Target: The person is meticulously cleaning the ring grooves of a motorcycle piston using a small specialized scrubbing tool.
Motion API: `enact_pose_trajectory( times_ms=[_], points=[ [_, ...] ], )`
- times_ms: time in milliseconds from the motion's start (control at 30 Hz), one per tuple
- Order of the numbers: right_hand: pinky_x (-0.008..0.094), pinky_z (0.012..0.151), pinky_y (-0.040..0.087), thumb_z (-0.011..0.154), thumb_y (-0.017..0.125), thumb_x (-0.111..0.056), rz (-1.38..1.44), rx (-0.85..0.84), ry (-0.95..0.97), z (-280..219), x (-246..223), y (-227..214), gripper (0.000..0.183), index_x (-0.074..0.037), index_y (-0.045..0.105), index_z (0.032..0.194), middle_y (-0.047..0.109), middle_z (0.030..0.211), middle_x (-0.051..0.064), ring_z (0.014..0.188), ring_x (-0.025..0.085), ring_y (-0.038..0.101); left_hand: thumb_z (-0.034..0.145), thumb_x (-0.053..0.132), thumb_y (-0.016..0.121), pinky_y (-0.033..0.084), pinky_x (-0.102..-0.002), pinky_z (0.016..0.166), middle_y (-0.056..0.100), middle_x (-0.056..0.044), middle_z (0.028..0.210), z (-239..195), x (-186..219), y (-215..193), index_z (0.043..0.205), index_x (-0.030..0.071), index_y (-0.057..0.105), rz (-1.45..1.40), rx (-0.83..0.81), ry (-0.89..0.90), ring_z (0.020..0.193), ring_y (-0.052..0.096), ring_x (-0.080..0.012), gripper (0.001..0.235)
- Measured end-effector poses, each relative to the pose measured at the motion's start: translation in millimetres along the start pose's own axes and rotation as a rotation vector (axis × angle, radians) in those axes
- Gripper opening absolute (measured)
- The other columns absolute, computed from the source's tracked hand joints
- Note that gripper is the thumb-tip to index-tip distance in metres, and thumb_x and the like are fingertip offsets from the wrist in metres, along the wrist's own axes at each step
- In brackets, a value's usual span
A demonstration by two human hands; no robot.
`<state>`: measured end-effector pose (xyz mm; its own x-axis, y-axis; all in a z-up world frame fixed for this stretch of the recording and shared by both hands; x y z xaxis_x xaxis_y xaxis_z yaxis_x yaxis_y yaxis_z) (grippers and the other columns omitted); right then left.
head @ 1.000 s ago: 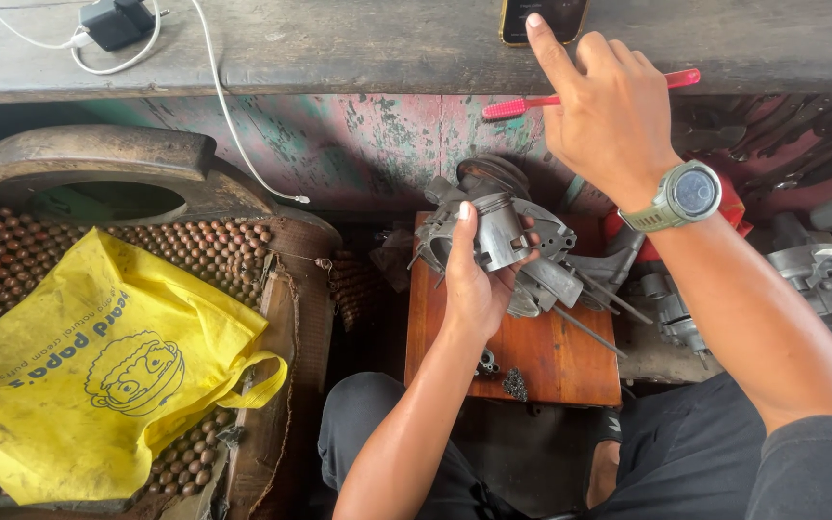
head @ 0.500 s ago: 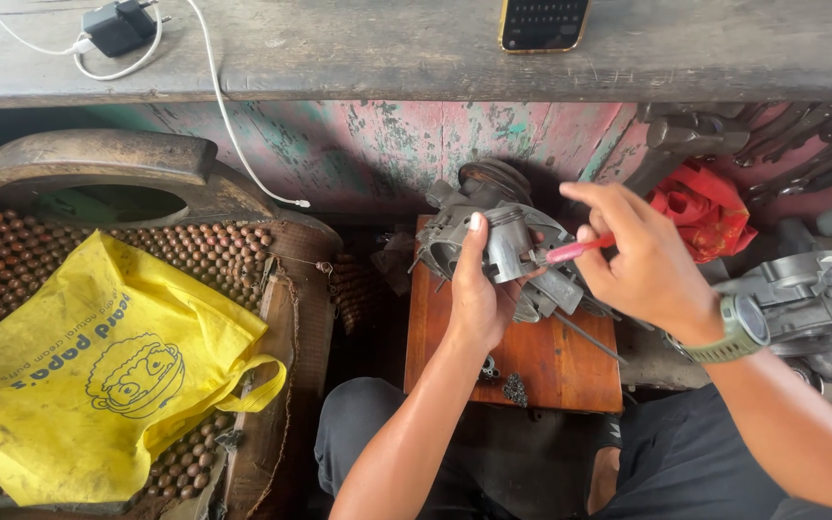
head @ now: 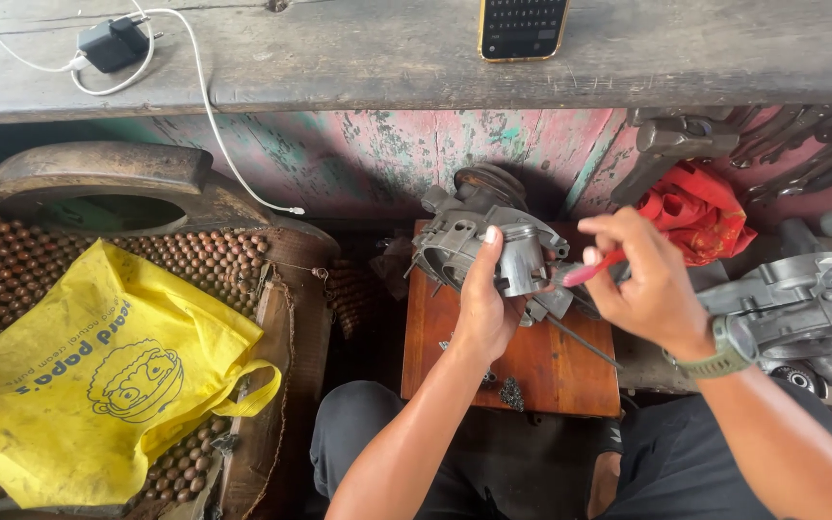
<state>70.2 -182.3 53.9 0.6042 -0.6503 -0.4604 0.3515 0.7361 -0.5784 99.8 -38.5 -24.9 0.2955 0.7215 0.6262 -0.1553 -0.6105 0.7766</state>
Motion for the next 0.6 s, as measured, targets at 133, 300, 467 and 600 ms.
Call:
enact_pose_trajectory(
  times_ms=[133,300,467,600],
  points=[
    [0.033,0.062,0.044,0.099,0.057,0.008,-0.174,0.055,-0.243,49,-28,-20,0.030,0.006,0.068,0.127,0.051,0.064,-0.005,0.062,0.020,0.054,0.102,0.051,0.053,0.063,-0.034,0.071,0.070,-0.020,0.095,2,8,-1,0.111,-0.002,0.064,-0.089,0.015,-0.030,0.082,0.071,-0.0266,0.055],
    [0.041,0.076,0.041,0.113,0.048,0.002,-0.510,0.101,-0.402,127,-57,-25,0.037,0.009,0.062,0.147,0.072,0.108,0.017,0.086,0.030,0.061,0.102,0.047,0.053,0.060,-0.035,0.071,0.069,-0.021,0.098,-2,14,-6,0.117,-0.002,0.060,-0.143,0.056,-0.061,0.081,0.069,-0.0286,0.051],
    [0.041,0.057,0.034,0.087,0.063,-0.005,-0.864,0.062,-0.326,183,-17,-8,0.013,-0.010,0.054,0.095,0.059,0.081,0.002,0.074,0.031,0.053,0.102,0.050,0.049,0.059,-0.036,0.076,0.070,-0.017,0.099,-6,24,-5,0.114,0.001,0.063,-0.043,0.081,-0.047,0.087,0.069,-0.0264,0.053],
    [0.037,0.057,0.024,0.101,0.064,-0.005,-0.946,-0.018,-0.210,203,14,0,0.031,-0.014,0.041,0.083,0.034,0.068,0.000,0.060,0.022,0.032,0.102,0.050,0.048,0.059,-0.037,0.077,0.070,-0.018,0.100,-5,26,-6,0.115,0.000,0.063,-0.048,0.067,-0.033,0.086,0.069,-0.0262,0.053]
  ],
)
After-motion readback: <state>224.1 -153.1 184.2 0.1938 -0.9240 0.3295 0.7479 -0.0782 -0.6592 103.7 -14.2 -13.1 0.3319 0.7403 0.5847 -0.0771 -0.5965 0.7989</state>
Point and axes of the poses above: each hand's wrist, its own z-axis towards the middle knuckle, its own y-axis out of the palm, x = y × z, the point moved 8 cm from there along z, towards the middle knuckle
